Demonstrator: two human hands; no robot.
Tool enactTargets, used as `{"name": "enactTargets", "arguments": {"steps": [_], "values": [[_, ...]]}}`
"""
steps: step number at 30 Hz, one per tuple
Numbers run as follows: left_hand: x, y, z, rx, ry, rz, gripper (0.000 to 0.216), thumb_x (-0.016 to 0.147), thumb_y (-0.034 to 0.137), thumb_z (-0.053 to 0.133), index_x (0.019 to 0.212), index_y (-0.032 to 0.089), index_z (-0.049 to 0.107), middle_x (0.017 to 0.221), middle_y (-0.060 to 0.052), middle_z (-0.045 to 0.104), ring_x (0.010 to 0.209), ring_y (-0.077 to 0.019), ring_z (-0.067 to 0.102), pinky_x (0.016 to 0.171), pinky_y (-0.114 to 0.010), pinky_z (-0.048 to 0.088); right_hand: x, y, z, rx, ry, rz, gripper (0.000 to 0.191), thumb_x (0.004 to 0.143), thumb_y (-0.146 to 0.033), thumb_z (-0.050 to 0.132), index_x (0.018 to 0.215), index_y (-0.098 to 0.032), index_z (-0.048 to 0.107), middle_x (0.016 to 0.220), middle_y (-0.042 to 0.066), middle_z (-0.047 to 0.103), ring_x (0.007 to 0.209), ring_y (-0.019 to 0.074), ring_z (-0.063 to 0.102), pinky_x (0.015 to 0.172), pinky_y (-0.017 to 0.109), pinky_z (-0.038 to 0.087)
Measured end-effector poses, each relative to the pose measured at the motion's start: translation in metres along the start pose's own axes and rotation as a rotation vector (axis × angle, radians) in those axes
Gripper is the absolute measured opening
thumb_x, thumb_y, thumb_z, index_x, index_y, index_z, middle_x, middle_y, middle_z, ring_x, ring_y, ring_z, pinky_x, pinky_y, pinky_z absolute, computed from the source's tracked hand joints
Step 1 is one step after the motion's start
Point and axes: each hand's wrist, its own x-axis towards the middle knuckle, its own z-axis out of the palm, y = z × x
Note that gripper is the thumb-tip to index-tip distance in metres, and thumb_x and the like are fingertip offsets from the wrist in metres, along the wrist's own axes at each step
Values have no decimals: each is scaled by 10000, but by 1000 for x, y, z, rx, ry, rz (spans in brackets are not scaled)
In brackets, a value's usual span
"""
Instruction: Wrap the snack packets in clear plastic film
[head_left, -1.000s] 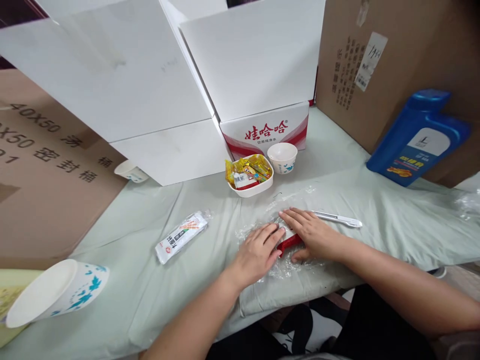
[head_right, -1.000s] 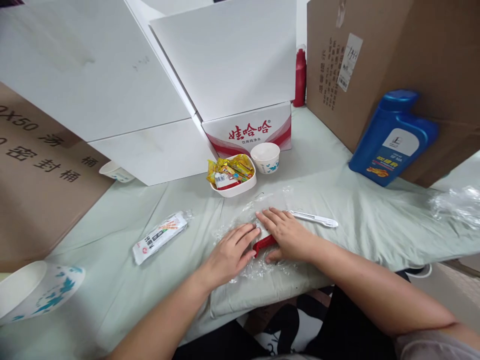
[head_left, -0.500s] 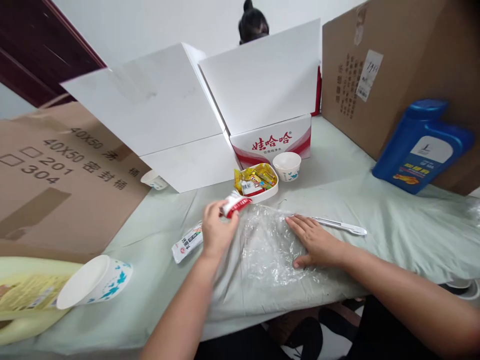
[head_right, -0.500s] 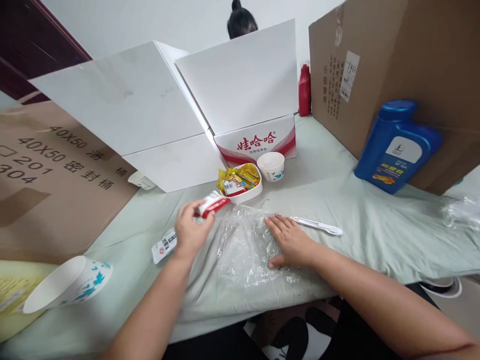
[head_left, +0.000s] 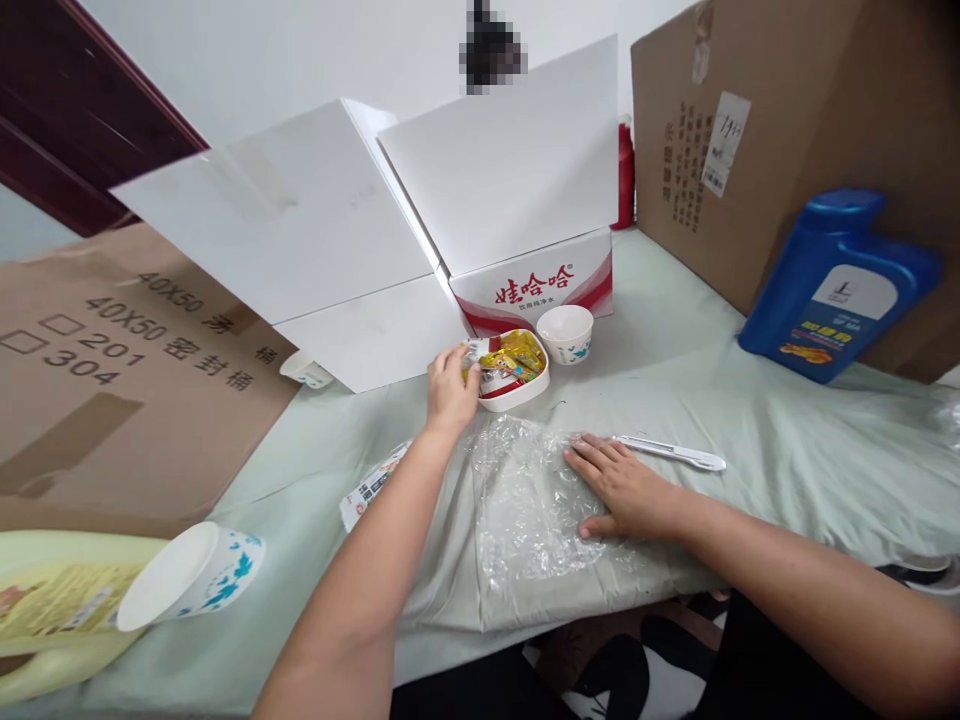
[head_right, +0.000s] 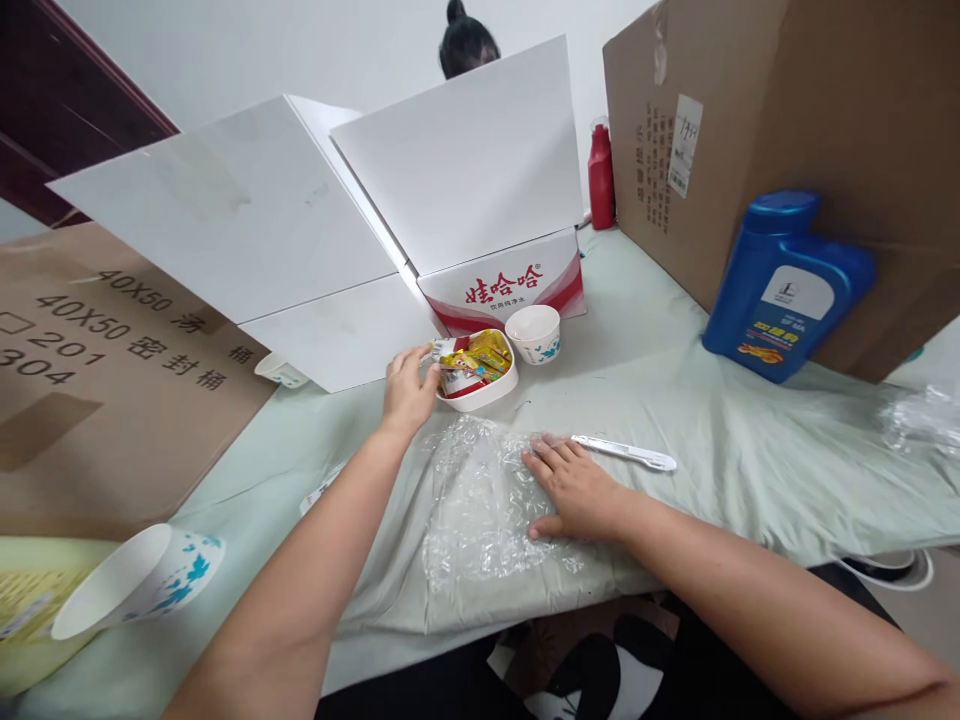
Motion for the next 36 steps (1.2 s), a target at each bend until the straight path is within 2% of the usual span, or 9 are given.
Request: {"name": "enactTargets", "arguments": {"steps": [4,8,10,14,19,24,27,32,36], "values": [[-42,27,-49,-231,8,88,148,878,270,532,931,173,631,928,-64,612,862,-189,582,796,-323,494,0,-6,-1,-7,5,-3,982,752,-631,675,1485,-67,346,1559,235,230,1449,404,159,1155,550,208],[-100,63,-78,-489,-914,362,159,827,350,667,871,198,648,929,-35,623,862,-160,599,802,-279,501,1,-9,-4,-20,35,-5,989,713,-631,714,1476,-100,376,1555,226,252,1437,414,196,1137,554,252],[-128,68,-78,-379,-1077,372,350,697,378,798,973,222,650,1048,-46,611,991,-206,580,866,-324,499,-1,-4,-9,-27,70,21,969,722,-643,699,1471,-114,387,1551,222,270,1433,415,209,1121,560,279],[-172,49,-73,-224,-954,292,404,661,286,830,993,221,609,1176,-70,575,1162,-267,501,965,-404,469,-14,19,-29,3,153,35,951,738,-699,639,1450,-110,417,1536,229,306,1435,403,215,1121,564,273],[-199,17,-83,-278,-748,324,138,869,82,506,886,206,563,1167,-71,611,1246,-229,488,1025,-395,440,-33,25,-47,134,-112,-292,925,648,-656,740,1390,-159,500,1546,162,326,1452,368,188,1156,523,219],[-201,14,-92,-286,-658,193,128,915,146,454,981,216,540,1069,-72,661,1091,-214,615,915,-365,508,-39,2,-36,168,-249,-403,927,551,-518,835,1350,-167,525,1553,148,319,1447,415,153,1155,575,157],[-191,21,-98,-327,-770,-13,92,945,236,435,993,224,513,908,-38,682,848,-185,683,735,-314,539,-40,-10,-34,181,-219,-425,589,673,-285,767,1227,-163,606,1463,131,464,1396,372,316,1125,520,267],[-148,27,-98,-657,-1050,-326,120,911,332,489,887,215,477,763,2,650,612,-147,665,569,-264,513,-39,-7,-50,395,-181,-270,229,877,-115,481,981,-206,664,880,22,711,794,160,655,714,266,489],[-119,18,-71,-509,-932,-299,102,792,281,578,836,210,520,696,30,596,610,-140,616,569,-257,488,-27,7,-50,430,-60,96,271,898,-327,558,1130,-195,609,863,29,720,720,170,659,628,263,468]]}}
